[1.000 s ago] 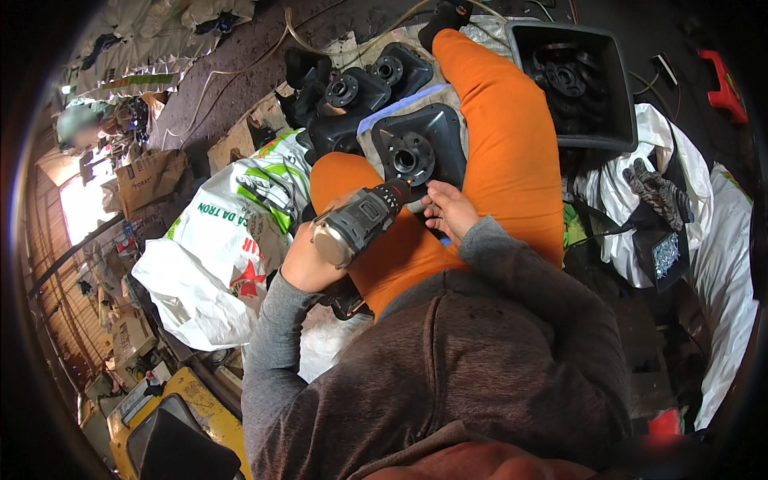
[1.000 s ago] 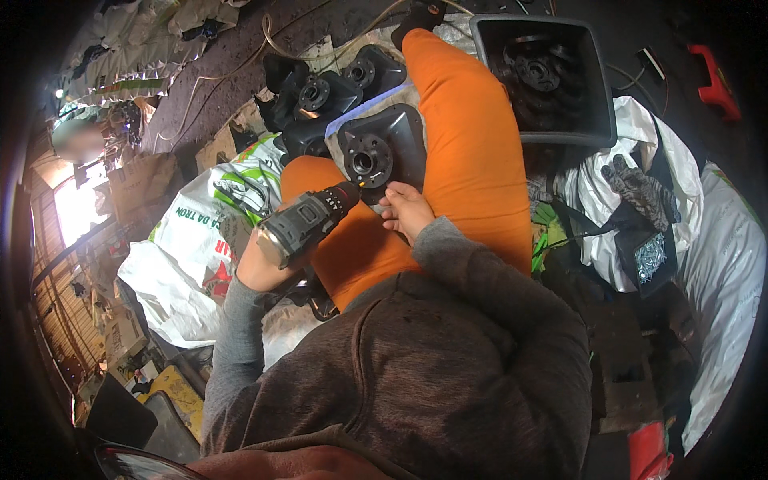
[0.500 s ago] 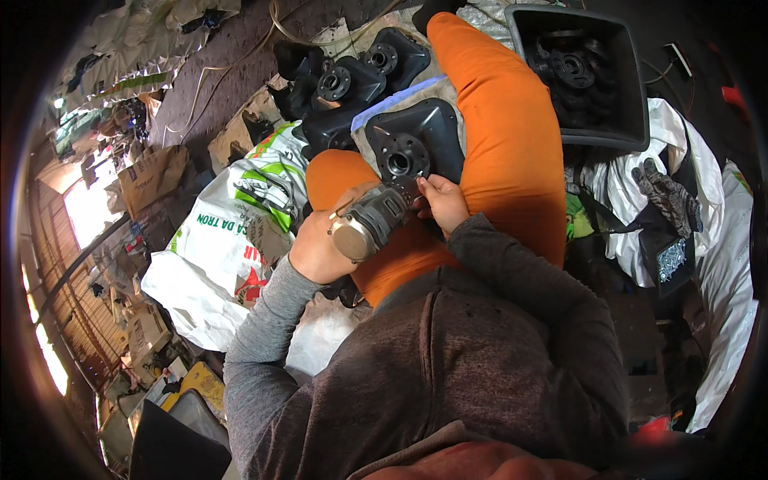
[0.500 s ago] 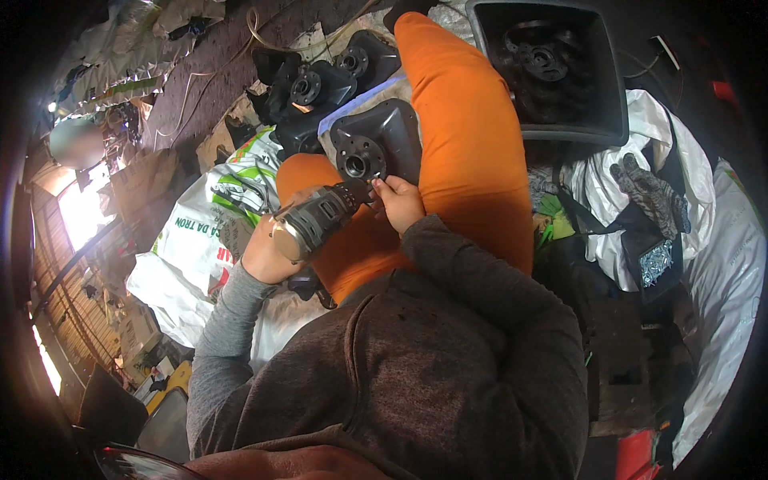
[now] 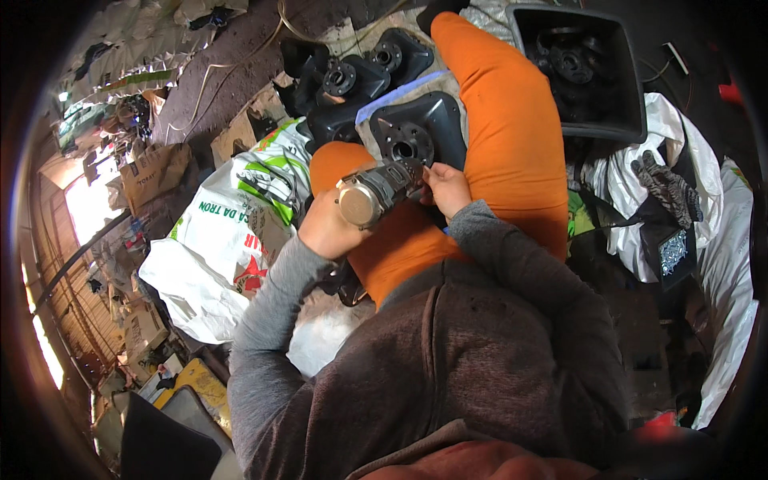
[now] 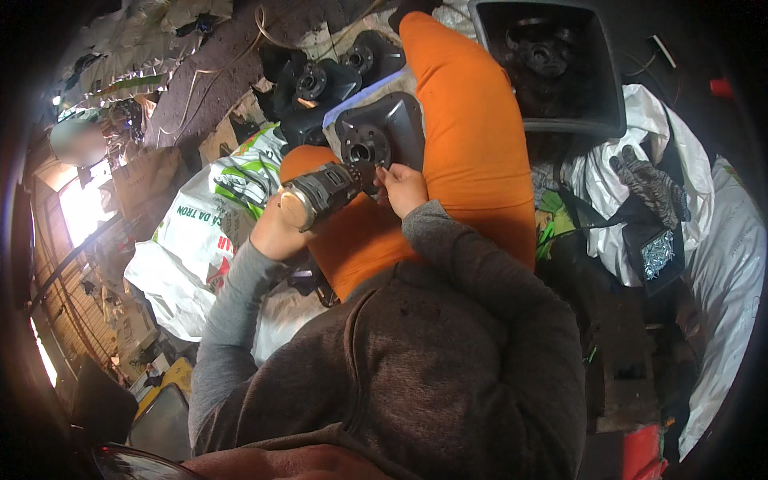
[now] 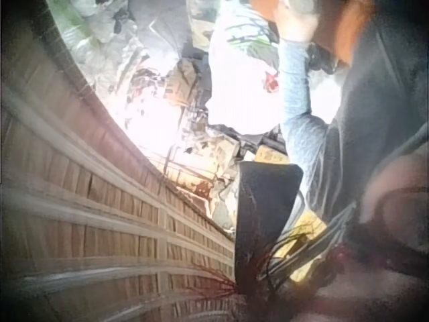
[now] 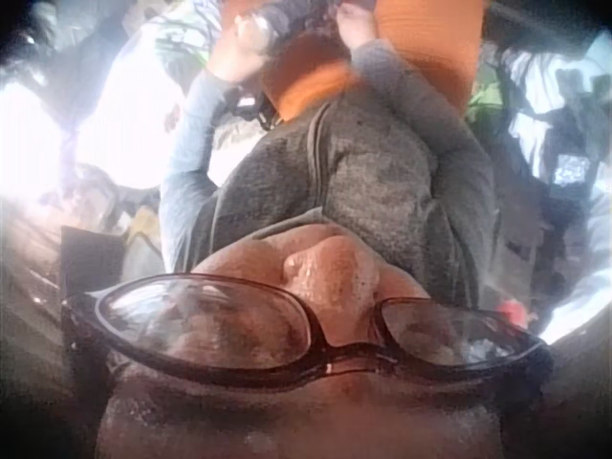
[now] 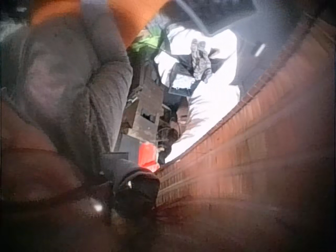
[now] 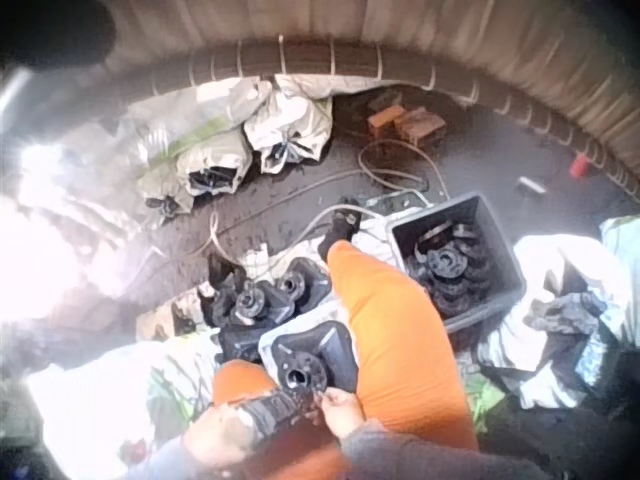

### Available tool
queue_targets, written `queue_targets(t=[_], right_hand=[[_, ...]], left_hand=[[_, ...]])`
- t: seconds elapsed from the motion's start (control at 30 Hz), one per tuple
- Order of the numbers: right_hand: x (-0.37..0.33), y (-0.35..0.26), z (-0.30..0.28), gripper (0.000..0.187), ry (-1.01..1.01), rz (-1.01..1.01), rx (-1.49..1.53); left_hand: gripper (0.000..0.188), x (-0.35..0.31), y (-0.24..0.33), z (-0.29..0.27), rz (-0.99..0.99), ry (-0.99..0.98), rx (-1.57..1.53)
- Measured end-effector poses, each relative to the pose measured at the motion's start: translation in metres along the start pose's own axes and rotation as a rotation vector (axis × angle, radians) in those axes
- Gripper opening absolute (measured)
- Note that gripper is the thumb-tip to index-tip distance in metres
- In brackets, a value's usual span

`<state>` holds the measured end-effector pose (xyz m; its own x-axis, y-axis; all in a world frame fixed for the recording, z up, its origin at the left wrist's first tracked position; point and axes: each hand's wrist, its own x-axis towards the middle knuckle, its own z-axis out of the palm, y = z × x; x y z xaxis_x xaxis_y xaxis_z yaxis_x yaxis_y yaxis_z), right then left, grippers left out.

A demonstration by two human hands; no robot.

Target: The person uses a cordless drill to fasten screws into black mechanical parts resting on their lap. They repeatedly pick up parts, align them, and drive screws, then place finished units into a nearby white sack.

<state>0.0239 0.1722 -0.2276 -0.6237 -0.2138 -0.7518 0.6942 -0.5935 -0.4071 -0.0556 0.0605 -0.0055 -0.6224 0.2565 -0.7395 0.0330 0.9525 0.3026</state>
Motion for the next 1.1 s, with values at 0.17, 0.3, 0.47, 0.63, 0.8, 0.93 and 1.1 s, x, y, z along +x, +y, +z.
queue_targets(t=[0.17,0.3,0.47,0.63,0.8,0.93,1.1], right_hand=[[-0.006,-0.002,-0.008,0.024,-0.011,0.04,0.065],[-0.046,-0.02,-0.026,0.045,-0.243,0.13,0.31],[-0.071,-0.039,-0.033,0.05,-0.499,0.098,0.331],[-0.071,-0.045,-0.036,0.058,-0.575,0.085,0.319],[-0.068,-0.043,-0.038,0.062,-0.627,0.106,0.362],[-0.065,-0.045,-0.04,0.065,-0.617,0.134,0.263],[-0.066,-0.054,-0.039,0.066,-0.625,0.171,0.086]], left_hand=[[0.037,-0.032,-0.019,0.012,0.408,0.22,-0.087],[0.037,-0.069,-0.033,0.022,0.194,0.184,-0.355],[0.038,-0.078,-0.062,0.054,0.343,0.244,-0.289],[0.044,-0.089,-0.052,0.049,0.341,0.168,-0.382],[0.043,-0.087,-0.058,0.05,0.411,0.206,-0.273],[0.044,-0.086,-0.053,0.043,0.463,0.195,-0.263],[0.052,-0.083,-0.056,0.038,0.48,0.2,-0.277]])
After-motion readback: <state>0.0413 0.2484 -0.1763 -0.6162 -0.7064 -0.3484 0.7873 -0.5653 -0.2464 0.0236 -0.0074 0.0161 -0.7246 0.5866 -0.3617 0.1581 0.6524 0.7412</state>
